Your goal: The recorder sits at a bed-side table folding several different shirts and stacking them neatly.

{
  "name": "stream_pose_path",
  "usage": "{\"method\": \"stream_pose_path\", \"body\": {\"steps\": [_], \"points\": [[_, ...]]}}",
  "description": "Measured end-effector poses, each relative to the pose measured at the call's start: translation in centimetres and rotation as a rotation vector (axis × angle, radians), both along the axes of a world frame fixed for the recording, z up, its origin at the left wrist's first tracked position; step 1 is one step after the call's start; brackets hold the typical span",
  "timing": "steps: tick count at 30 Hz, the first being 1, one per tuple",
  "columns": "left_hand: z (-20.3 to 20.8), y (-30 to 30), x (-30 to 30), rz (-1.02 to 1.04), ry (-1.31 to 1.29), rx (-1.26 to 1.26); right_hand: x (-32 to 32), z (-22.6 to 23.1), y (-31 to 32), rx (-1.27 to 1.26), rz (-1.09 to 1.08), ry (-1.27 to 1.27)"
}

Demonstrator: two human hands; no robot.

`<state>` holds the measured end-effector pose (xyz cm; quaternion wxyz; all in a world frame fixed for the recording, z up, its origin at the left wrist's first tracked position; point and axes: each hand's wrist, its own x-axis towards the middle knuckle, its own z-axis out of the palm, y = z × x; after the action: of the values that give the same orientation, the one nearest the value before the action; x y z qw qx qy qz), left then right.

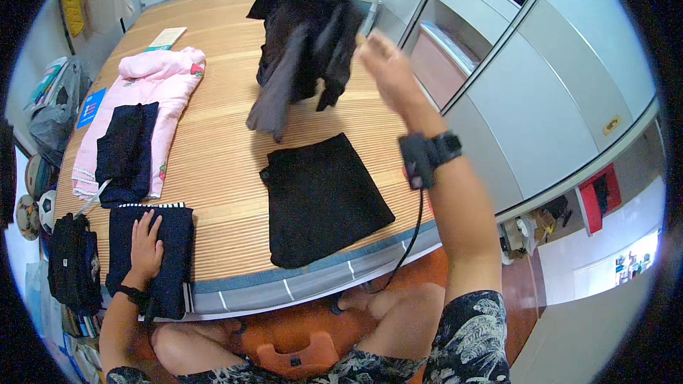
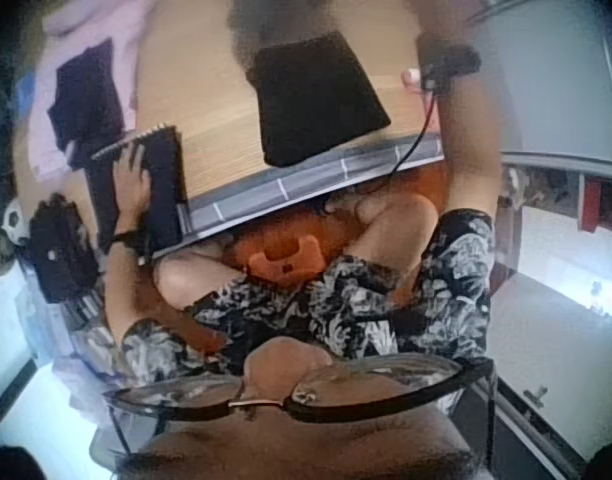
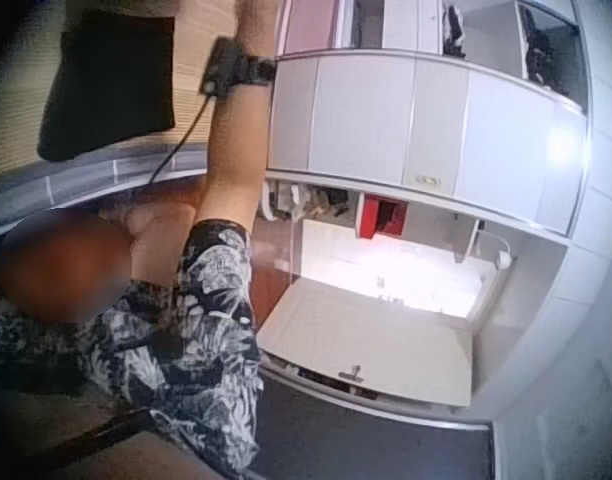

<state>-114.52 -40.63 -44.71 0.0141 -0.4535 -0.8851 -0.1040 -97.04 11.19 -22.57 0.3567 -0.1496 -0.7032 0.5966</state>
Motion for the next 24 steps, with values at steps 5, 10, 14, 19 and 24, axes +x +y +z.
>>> {"method": "stream_pose_path", "body": {"steps": [5, 10, 14, 19, 24], "points": [[-0.3, 0.3, -0.2, 0.006, 0.015, -0.019, 3.7, -10.0, -1.3, 0.739, 0.011, -0.854], [0.0, 0.3, -0.3, 0.000, 0.020, -0.010, 6.7, -17.7, -0.5, 0.768, -0.202, -1.135], [-0.3, 0.5, -0.4, 0.013, -0.013, -0.019, 7.2, -19.7, 0.0, 0.391, -0.083, -1.220], [-0.3, 0.1, -0.3, 0.017, -0.004, -0.012, 7.2, -21.1, -0.7, 0.287, 0.035, -1.230], [-0.1, 0.3, -0.3, 0.010, -0.020, 0.005, 6.1, -20.4, 1.0, 0.308, -0.060, -1.025]]}}
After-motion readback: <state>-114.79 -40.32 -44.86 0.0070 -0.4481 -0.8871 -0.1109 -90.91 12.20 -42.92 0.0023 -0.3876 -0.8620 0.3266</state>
